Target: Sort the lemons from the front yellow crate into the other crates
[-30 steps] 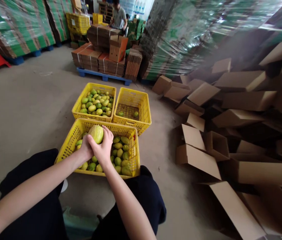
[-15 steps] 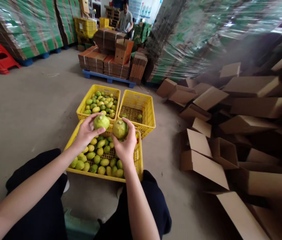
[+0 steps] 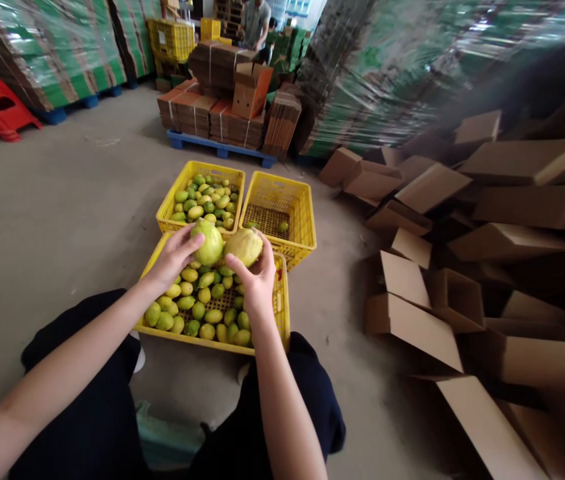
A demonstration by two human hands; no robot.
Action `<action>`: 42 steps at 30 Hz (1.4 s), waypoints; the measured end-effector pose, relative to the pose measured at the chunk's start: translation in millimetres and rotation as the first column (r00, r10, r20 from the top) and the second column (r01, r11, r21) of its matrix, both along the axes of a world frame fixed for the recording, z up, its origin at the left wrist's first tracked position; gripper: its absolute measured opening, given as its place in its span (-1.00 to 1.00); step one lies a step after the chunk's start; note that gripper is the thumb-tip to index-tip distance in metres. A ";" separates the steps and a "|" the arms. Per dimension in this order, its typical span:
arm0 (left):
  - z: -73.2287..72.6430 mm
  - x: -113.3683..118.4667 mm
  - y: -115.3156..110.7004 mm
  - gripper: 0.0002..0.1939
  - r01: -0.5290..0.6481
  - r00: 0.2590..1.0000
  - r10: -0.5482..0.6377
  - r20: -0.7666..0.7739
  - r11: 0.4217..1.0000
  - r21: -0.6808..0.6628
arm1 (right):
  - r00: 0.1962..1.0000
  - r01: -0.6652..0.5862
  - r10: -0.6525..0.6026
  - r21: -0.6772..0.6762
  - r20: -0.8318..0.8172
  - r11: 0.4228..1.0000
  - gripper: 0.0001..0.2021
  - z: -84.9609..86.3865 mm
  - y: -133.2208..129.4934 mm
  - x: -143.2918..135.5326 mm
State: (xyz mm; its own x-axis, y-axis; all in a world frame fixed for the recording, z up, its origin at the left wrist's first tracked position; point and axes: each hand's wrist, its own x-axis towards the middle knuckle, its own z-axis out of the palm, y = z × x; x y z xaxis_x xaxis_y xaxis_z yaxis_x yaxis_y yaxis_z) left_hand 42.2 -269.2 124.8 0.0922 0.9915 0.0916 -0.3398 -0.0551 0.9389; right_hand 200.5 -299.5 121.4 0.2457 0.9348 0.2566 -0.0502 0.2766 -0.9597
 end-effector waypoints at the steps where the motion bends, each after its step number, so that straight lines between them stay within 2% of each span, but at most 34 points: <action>1: -0.5 0.0 1.2 -0.60 0.033 0.998 -0.027 0.061 0.995 -0.090 | 0.995 -0.055 0.050 -0.058 -0.090 0.997 -0.54 -0.5 0.7 -0.7; 3: -1.8 0.8 3.1 -0.63 0.095 0.984 -0.057 0.166 0.968 -0.233 | 0.964 -0.150 0.116 -0.131 -0.239 0.980 -0.62 -2.0 2.6 -2.3; 5: -4.1 2.6 4.6 -0.62 0.140 0.969 -0.064 0.239 0.938 -0.317 | 0.931 -0.200 0.133 -0.171 -0.339 0.965 -0.63 -3.8 5.3 -4.3; 9: -12.8 8.2 6.6 -0.65 0.223 0.902 -0.043 0.430 0.899 -0.378 | 0.831 -0.290 0.153 -0.183 -0.534 0.939 -0.62 -10.0 12.5 -10.0; 12: -20.1 13.8 7.7 -0.65 0.236 0.769 0.076 0.634 0.889 -0.393 | 0.699 -0.311 0.134 -0.130 -0.703 0.942 -0.70 -16.6 19.0 -16.8; 14: -23.4 17.8 8.6 -0.62 0.232 0.684 0.138 0.717 0.890 -0.393 | 0.576 -0.289 0.070 -0.123 -0.815 0.949 -0.75 -19.4 23.1 -22.5; 17: -24.4 23.6 11.3 -0.58 0.220 0.626 0.162 0.763 0.902 -0.371 | 0.390 -0.263 -0.033 -0.145 -0.920 0.954 -0.77 -19.1 28.1 -31.2; 19: -22.7 26.4 14.4 -0.58 0.210 0.613 0.183 0.769 0.900 -0.382 | 0.325 -0.251 -0.055 -0.142 -0.944 0.958 -0.78 -17.0 30.8 -35.7; 22: -18.3 27.1 20.0 -0.58 0.204 0.613 0.186 0.768 0.902 -0.381 | 0.294 -0.239 -0.038 -0.112 -0.955 0.965 -0.78 -14.1 34.4 -39.6; 28: -13.4 22.9 22.9 -0.60 0.193 0.641 0.149 0.753 0.918 -0.346 | 0.314 -0.270 0.042 -0.047 -0.948 0.962 -0.79 -12.8 36.3 -43.3; 31: -12.6 22.0 21.5 -0.59 0.188 0.661 0.165 0.732 0.908 -0.374 | 0.308 -0.271 0.030 -0.058 -0.951 0.961 -0.78 -13.6 35.8 -41.7; 33: -12.0 19.6 22.1 -0.59 0.161 0.655 0.222 0.722 0.893 -0.420 | 0.284 -0.258 -0.009 -0.086 -0.959 0.962 -0.75 -14.8 36.9 -36.4; 37: -15.1 10.8 26.6 -0.58 0.013 0.641 0.402 0.654 0.846 -0.532 | 0.264 -0.143 -0.105 -0.147 -0.959 0.979 -0.71 -19.1 42.6 -13.4; 39: -21.9 9.7 26.1 -0.60 0.006 0.692 0.416 0.589 0.813 -0.582 | 0.299 -0.085 -0.108 -0.139 -0.948 0.987 -0.73 -20.6 43.9 0.7; 40: -27.2 11.2 23.4 -0.62 0.043 0.748 0.382 0.542 0.788 -0.614 | 0.317 -0.067 -0.101 -0.129 -0.943 0.989 -0.73 -20.5 43.4 7.2; 42: -42.5 18.6 10.2 -0.67 0.171 0.873 0.224 0.434 0.693 -0.700 | 0.330 -0.047 -0.098 -0.120 -0.939 0.992 -0.72 -17.8 39.5 17.8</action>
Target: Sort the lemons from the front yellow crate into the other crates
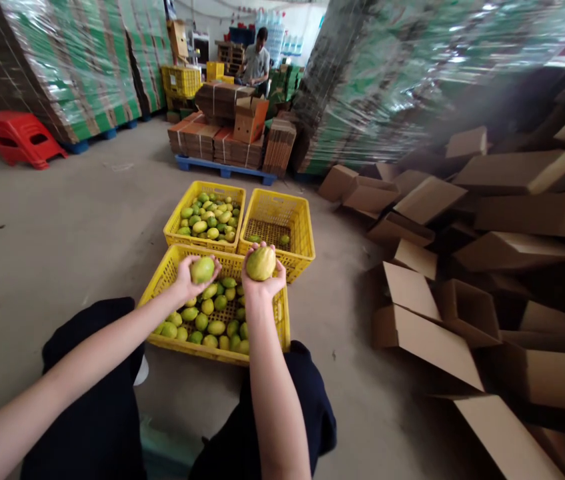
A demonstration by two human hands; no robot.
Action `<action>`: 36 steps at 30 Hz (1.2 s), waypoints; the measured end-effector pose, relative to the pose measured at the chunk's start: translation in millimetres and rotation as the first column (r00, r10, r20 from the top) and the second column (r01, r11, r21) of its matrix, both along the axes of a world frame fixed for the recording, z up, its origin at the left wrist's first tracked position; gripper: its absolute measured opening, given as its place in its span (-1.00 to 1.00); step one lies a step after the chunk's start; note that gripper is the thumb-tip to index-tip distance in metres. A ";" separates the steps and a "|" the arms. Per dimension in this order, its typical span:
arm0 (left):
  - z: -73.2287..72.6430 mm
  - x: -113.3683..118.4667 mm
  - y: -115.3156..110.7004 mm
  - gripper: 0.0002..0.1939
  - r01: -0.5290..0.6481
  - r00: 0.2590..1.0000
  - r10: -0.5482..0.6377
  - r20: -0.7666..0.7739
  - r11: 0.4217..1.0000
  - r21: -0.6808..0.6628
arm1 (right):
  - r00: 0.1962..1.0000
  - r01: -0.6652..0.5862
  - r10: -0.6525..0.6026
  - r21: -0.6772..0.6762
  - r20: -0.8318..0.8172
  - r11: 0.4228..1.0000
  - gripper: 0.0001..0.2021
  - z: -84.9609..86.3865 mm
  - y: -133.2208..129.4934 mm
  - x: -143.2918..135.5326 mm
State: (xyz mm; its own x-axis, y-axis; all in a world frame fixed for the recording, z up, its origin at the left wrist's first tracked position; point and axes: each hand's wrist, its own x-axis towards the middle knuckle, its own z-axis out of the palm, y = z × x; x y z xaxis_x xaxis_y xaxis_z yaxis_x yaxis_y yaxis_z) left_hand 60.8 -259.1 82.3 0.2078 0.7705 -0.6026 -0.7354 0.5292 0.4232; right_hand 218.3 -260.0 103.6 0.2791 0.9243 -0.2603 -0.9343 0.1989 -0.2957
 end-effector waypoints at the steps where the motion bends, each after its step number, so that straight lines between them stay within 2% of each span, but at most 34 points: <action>1: -10.0 5.0 -11.3 -0.69 0.153 0.987 -0.155 -0.043 0.986 -0.060 | 1.000 0.005 -0.005 -0.012 -0.011 1.000 -0.71 2.6 -3.2 4.1; 2: -21.4 10.0 -25.7 -0.71 0.276 0.957 -0.284 -0.060 0.954 -0.121 | 1.000 0.008 -0.009 -0.034 -0.029 0.999 -0.70 5.7 -7.0 7.4; 4: -46.9 17.2 -61.6 -0.75 0.444 0.882 -0.467 -0.063 0.869 -0.219 | 0.998 0.008 -0.014 -0.092 -0.068 0.996 -0.68 12.8 -15.0 12.7; 5: -60.0 18.1 -81.1 -0.78 0.534 0.820 -0.569 -0.063 0.800 -0.274 | 0.996 0.007 -0.017 -0.120 -0.082 0.993 -0.67 16.1 -18.8 15.1; 6: -72.2 17.1 -99.9 -0.82 0.684 0.663 -0.744 -0.085 0.648 -0.335 | 0.996 0.005 -0.019 -0.143 -0.091 0.990 -0.66 18.9 -22.2 17.6; 7: -82.8 14.0 -116.4 -0.83 0.798 0.489 -0.867 -0.092 0.488 -0.353 | 0.995 0.006 -0.021 -0.159 -0.095 0.987 -0.65 21.2 -25.1 20.4; 8: -91.0 9.4 -129.2 -0.86 0.859 0.331 -0.937 -0.111 0.348 -0.375 | 0.995 0.006 -0.023 -0.170 -0.097 0.985 -0.64 22.8 -27.5 23.4; 9: -95.9 3.8 -137.0 -0.88 0.888 0.205 -0.971 -0.125 0.238 -0.393 | 0.995 0.007 -0.024 -0.175 -0.096 0.984 -0.64 23.7 -29.6 26.7; 10: -97.0 -2.4 -138.9 -0.90 0.897 0.138 -0.980 -0.141 0.184 -0.401 | 0.995 0.009 -0.026 -0.173 -0.093 0.985 -0.63 24.2 -31.3 30.1; 11: -94.1 -8.6 -134.1 -0.91 0.888 0.137 -0.973 -0.185 0.203 -0.413 | 0.996 0.012 -0.027 -0.166 -0.087 0.986 -0.63 24.3 -32.6 33.7; 12: -87.2 -14.5 -122.6 -0.91 0.865 0.186 -0.950 -0.251 0.280 -0.417 | 0.996 0.015 -0.028 -0.157 -0.081 0.988 -0.63 24.2 -33.7 37.1; 13: -76.8 -20.1 -104.7 -0.89 0.824 0.265 -0.901 -0.342 0.396 -0.404 | 0.997 0.020 -0.031 -0.147 -0.073 0.989 -0.63 23.9 -34.6 40.3; 14: -63.5 -25.5 -81.3 -0.86 0.734 0.375 -0.793 -0.480 0.570 -0.369 | 0.997 0.024 -0.034 -0.140 -0.067 0.990 -0.63 23.6 -35.4 43.0; 15: -48.2 -31.0 -53.6 -0.82 0.674 0.434 -0.703 -0.563 0.668 -0.315 | 0.997 0.027 -0.036 -0.138 -0.063 0.990 -0.62 23.3 -36.0 45.0; 16: -31.9 -37.1 -23.3 -0.81 0.632 0.471 -0.633 -0.614 0.728 -0.266 | 0.998 0.028 -0.037 -0.144 -0.059 0.989 -0.62 23.0 -36.7 46.5; 18: -0.9 -51.7 37.5 -0.74 0.542 0.511 -0.488 -0.707 0.822 -0.175 | 0.999 0.018 -0.026 -0.161 -0.045 0.987 -0.62 22.1 -37.8 47.7; 19: 11.7 -60.5 64.4 -0.68 0.508 0.516 -0.427 -0.743 0.851 -0.136 | 0.999 0.007 -0.012 -0.160 -0.031 0.987 -0.62 21.5 -38.3 47.8; 21: 27.4 -80.5 103.8 -0.56 0.468 0.486 -0.349 -0.802 0.878 -0.099 | 1.000 -0.021 0.024 -0.137 0.017 0.990 -0.64 19.7 -38.7 47.9; 22: 30.1 -90.8 114.6 -0.53 0.464 0.454 -0.331 -0.827 0.880 -0.097 | 0.998 -0.033 0.038 -0.117 0.044 0.993 -0.65 18.6 -38.6 48.1; 24: 26.6 -109.3 118.1 -0.51 0.499 0.368 -0.337 -0.867 0.858 -0.122 | 0.995 -0.045 0.052 -0.089 0.088 0.995 -0.65 17.1 -37.8 49.0; 26: 15.6 -121.4 102.1 -0.54 0.582 0.246 -0.376 -0.893 0.794 -0.174 | 0.993 -0.048 0.058 -0.086 0.108 0.995 -0.66 17.1 -37.2 49.3; 28: 1.5 -125.4 75.9 -0.60 0.689 0.090 -0.412 -0.907 0.683 -0.242 | 0.991 -0.064 0.075 -0.103 0.109 0.993 -0.67 18.7 -37.8 47.1; 30: -13.4 -122.7 47.6 -0.67 0.786 -0.072 -0.413 -0.908 0.537 -0.307 | 0.989 -0.095 0.110 -0.142 0.095 0.985 -0.69 21.2 -40.2 41.0; 33: -35.1 -112.1 10.1 -0.79 0.863 -0.276 -0.335 -0.901 0.326 -0.386 | 0.975 -0.179 0.204 -0.232 0.088 0.956 -0.72 22.4 -45.8 23.7; 35: -47.1 -105.2 -9.5 -0.85 0.868 -0.386 -0.249 -0.888 0.228 -0.441 | 0.944 -0.275 0.318 -0.316 0.091 0.908 -0.76 17.4 -49.9 7.7; 36: -51.6 -102.7 -17.4 -0.86 0.861 -0.432 -0.204 -0.878 0.195 -0.469 | 0.915 -0.339 0.395 -0.371 0.085 0.865 -0.78 12.2 -52.6 -1.1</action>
State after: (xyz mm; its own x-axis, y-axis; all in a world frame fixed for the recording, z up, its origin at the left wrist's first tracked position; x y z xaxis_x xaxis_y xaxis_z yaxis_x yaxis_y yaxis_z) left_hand -42.0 -276.4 30.7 0.4131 0.6861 -0.5988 0.8867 -0.1530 0.4364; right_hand 217.2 -312.5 115.9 -0.0010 0.8286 -0.5598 -0.8572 -0.2890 -0.4263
